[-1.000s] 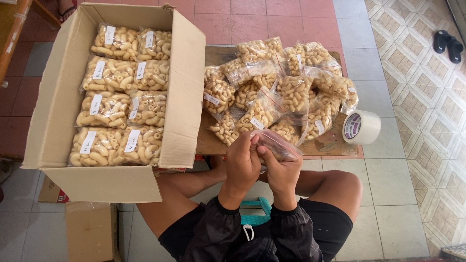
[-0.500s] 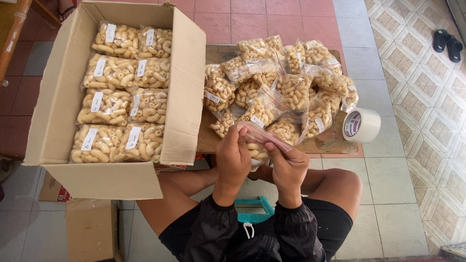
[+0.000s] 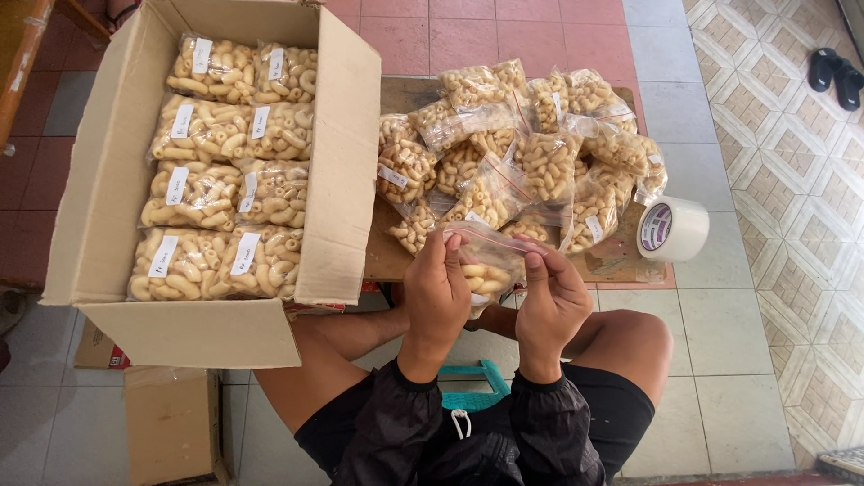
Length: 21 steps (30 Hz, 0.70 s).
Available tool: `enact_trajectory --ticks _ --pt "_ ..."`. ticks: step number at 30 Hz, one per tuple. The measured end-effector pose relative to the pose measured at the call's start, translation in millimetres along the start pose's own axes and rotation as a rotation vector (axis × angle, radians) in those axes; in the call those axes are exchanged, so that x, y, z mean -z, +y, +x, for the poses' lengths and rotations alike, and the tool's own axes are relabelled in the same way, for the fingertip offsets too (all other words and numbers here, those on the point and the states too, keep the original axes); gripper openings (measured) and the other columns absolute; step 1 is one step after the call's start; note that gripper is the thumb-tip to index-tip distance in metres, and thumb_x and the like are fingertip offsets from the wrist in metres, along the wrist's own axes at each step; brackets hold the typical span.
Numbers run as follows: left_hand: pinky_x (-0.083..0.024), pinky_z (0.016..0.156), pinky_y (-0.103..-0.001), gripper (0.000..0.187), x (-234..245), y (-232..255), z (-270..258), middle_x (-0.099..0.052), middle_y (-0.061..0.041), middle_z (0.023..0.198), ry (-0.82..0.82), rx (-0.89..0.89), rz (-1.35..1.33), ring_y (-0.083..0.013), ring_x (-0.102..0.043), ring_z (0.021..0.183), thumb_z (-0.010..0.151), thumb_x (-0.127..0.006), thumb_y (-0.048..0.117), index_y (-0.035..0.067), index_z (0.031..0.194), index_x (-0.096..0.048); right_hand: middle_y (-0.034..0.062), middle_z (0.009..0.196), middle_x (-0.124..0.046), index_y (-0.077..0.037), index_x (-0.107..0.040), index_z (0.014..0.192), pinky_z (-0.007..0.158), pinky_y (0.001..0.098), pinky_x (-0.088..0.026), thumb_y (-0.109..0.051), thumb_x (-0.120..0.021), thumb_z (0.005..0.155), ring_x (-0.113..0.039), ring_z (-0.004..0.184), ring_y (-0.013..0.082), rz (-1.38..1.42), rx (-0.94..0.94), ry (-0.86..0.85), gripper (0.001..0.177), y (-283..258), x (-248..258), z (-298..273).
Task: Sealing small plastic bags of snacks and packing them into a cardboard box
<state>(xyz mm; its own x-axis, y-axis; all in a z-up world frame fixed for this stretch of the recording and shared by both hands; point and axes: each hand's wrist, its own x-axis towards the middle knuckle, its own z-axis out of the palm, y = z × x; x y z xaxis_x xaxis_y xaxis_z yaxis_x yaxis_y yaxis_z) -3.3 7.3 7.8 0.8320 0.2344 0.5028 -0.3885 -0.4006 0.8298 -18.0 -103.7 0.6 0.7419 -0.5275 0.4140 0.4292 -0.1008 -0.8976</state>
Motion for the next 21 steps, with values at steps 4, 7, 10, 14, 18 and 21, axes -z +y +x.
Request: enact_trajectory --ticks 4,7,10,14,18,21 --pt "-0.056 0.063 -0.045 0.025 -3.0 -1.4 -2.3 -0.068 -0.02 0.074 -0.002 -0.008 -0.002 -0.0462 -0.067 0.07 0.103 -0.046 0.015 0.002 0.091 -0.063 0.0168 0.089 -0.072 0.004 -0.069 0.093 0.088 0.037 -0.053 -0.005 -0.064 0.097 -0.064 0.091 0.0169 -0.029 -0.038 0.021 0.012 13.9 7.9 -4.3" --pt "-0.057 0.062 -0.043 0.025 -6.0 -0.3 -2.8 -0.069 -0.017 0.073 -0.008 -0.024 0.004 -0.041 -0.069 0.067 0.103 -0.048 0.017 0.004 0.091 -0.066 0.0149 0.084 -0.07 0.005 -0.067 0.091 0.085 0.0324 -0.052 -0.005 -0.061 0.098 -0.06 0.085 0.0135 0.014 -0.07 0.02 0.013 18.5 8.7 -5.3" --pt "-0.056 0.061 -0.044 0.024 -7.4 -0.8 -3.0 -0.068 -0.017 0.073 0.006 -0.039 0.032 -0.0424 -0.068 0.067 0.103 -0.048 0.014 0.003 0.091 -0.065 0.0124 0.089 -0.07 0.003 -0.065 0.096 0.086 0.0284 -0.051 -0.006 -0.06 0.098 -0.059 0.086 0.0099 0.198 -0.144 0.03 0.011 34.8 12.8 -7.7" --pt "-0.056 0.061 -0.043 0.024 -7.9 -2.1 0.1 -0.069 -0.015 0.073 -0.001 -0.082 0.054 -0.0387 -0.069 0.067 0.102 -0.049 0.016 0.004 0.091 -0.067 0.0219 0.098 -0.071 0.008 -0.056 0.118 0.092 0.0326 -0.052 -0.006 -0.065 0.092 -0.069 0.095 0.0212 0.368 -0.163 -0.058 0.031 34.6 11.5 -2.4" --pt "-0.057 0.061 -0.041 0.023 -9.9 -5.4 -4.7 -0.07 -0.012 0.074 -0.044 -0.108 0.046 -0.0344 -0.07 0.066 0.101 -0.051 0.017 0.005 0.091 -0.068 0.0216 0.086 -0.073 0.008 -0.058 0.106 0.082 0.0268 -0.055 0.01 -0.074 0.079 -0.073 0.079 0.0194 0.376 -0.218 0.042 0.032 40.4 12.8 -4.5" --pt "-0.057 0.06 -0.043 0.023 -6.3 -4.9 -3.1 -0.069 -0.016 0.073 -0.069 -0.075 0.023 -0.0378 -0.07 0.066 0.101 -0.051 0.016 0.004 0.093 -0.068 0.022 0.085 -0.073 0.008 -0.059 0.101 0.077 0.0274 -0.057 0.012 -0.074 0.078 -0.074 0.077 0.0224 0.431 -0.288 0.042 0.028 30.5 6.3 -5.9"
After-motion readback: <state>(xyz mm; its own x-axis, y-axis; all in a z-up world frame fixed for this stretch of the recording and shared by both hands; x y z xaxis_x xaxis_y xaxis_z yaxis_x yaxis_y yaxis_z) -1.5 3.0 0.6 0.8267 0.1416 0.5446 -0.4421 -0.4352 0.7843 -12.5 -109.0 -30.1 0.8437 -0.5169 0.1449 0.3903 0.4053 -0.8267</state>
